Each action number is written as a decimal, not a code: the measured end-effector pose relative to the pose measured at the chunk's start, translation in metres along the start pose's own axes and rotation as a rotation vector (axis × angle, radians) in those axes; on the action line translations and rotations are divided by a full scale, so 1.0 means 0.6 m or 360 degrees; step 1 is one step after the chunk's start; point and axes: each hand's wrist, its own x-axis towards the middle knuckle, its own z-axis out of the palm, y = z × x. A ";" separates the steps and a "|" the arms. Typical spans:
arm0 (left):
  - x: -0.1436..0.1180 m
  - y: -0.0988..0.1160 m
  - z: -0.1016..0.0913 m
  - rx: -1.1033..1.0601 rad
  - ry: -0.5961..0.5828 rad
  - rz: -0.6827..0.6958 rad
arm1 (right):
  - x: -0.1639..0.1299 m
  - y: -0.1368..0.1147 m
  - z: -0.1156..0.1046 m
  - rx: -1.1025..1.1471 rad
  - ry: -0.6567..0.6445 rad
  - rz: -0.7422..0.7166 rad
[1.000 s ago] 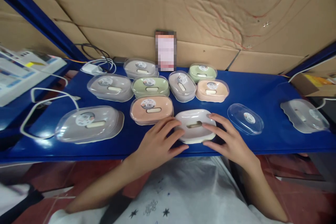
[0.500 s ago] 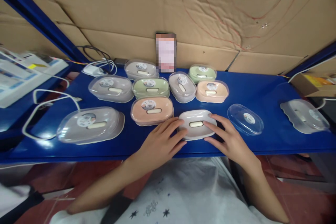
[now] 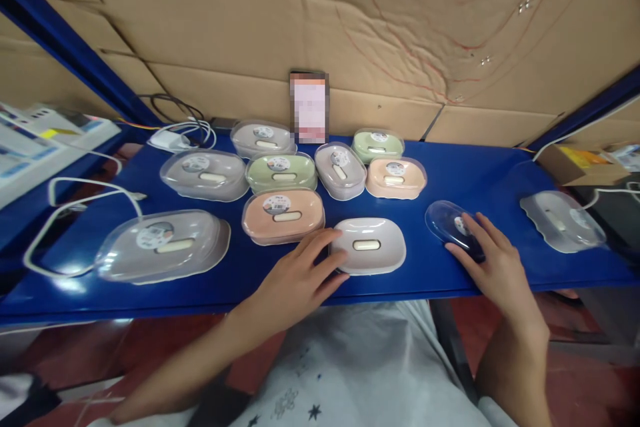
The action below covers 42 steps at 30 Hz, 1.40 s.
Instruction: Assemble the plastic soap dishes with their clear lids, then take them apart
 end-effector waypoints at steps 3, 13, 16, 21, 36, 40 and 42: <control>-0.004 0.001 0.002 -0.0053 0.0023 -0.0093 | 0.002 -0.030 0.000 0.0312 -0.0016 -0.0132; -0.008 0.002 0.001 -0.0282 0.0043 -0.0249 | 0.030 -0.184 0.026 0.0521 -0.0403 -0.0983; -0.009 0.002 0.000 -0.0267 0.0019 -0.0284 | 0.031 -0.189 0.036 0.0502 -0.0367 -0.0978; -0.009 0.002 0.001 -0.0242 -0.0005 -0.0223 | 0.027 -0.184 0.045 0.0525 -0.0324 -0.0938; -0.012 0.005 -0.004 -0.0139 0.0002 -0.0117 | 0.007 -0.017 -0.003 0.0142 -0.0064 -0.0385; -0.009 0.004 -0.004 -0.0115 0.0009 -0.0075 | 0.056 0.063 0.000 -0.0318 0.0116 0.0047; -0.008 0.003 -0.004 -0.0111 0.0010 -0.0053 | 0.099 0.080 0.012 -0.0452 0.0073 0.0159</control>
